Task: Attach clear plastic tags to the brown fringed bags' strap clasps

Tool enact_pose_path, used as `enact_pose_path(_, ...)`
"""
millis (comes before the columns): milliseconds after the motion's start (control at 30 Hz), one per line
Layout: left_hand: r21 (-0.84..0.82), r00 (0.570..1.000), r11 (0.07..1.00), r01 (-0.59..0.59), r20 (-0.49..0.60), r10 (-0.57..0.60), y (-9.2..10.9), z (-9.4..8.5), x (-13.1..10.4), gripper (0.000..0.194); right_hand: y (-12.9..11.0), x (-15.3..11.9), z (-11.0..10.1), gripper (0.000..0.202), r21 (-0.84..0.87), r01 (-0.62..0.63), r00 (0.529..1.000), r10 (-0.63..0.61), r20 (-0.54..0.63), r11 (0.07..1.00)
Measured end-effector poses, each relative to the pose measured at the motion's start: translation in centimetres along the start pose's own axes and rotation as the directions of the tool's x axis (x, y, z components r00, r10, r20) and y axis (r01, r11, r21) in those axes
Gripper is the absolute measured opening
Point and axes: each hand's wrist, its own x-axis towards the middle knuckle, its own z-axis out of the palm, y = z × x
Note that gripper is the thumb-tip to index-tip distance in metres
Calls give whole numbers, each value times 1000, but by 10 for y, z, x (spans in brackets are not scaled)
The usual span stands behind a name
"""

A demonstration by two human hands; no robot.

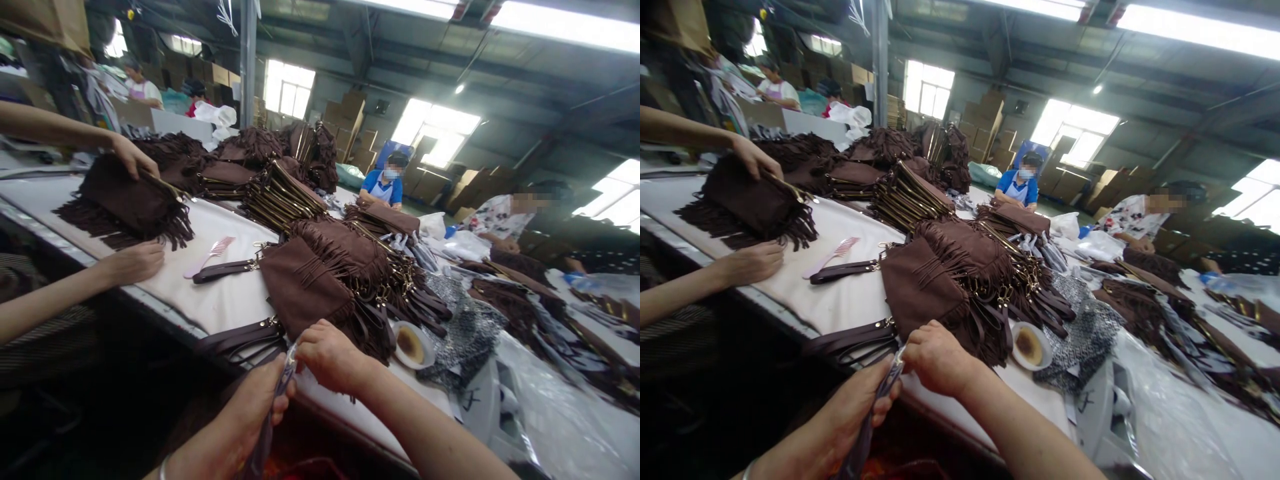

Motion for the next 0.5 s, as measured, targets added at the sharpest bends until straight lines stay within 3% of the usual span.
enact_pose_path(100,188,998,980,-59,30,54,-2,0,1,47,1,8,-7,8,-30,28,994,-25,103,999)
enact_pose_path(233,432,991,892,-131,30,131,-7,-3,5,52,2,17,-12,7,-11,77,988,-75,132,997)
enact_pose_path(400,588,946,749,-305,99,308,-5,-7,5,46,6,18,-4,3,11,173,976,-173,133,985)
enact_pose_path(500,596,935,727,-340,133,329,-4,-8,1,44,5,12,2,4,-19,176,980,-173,96,984)
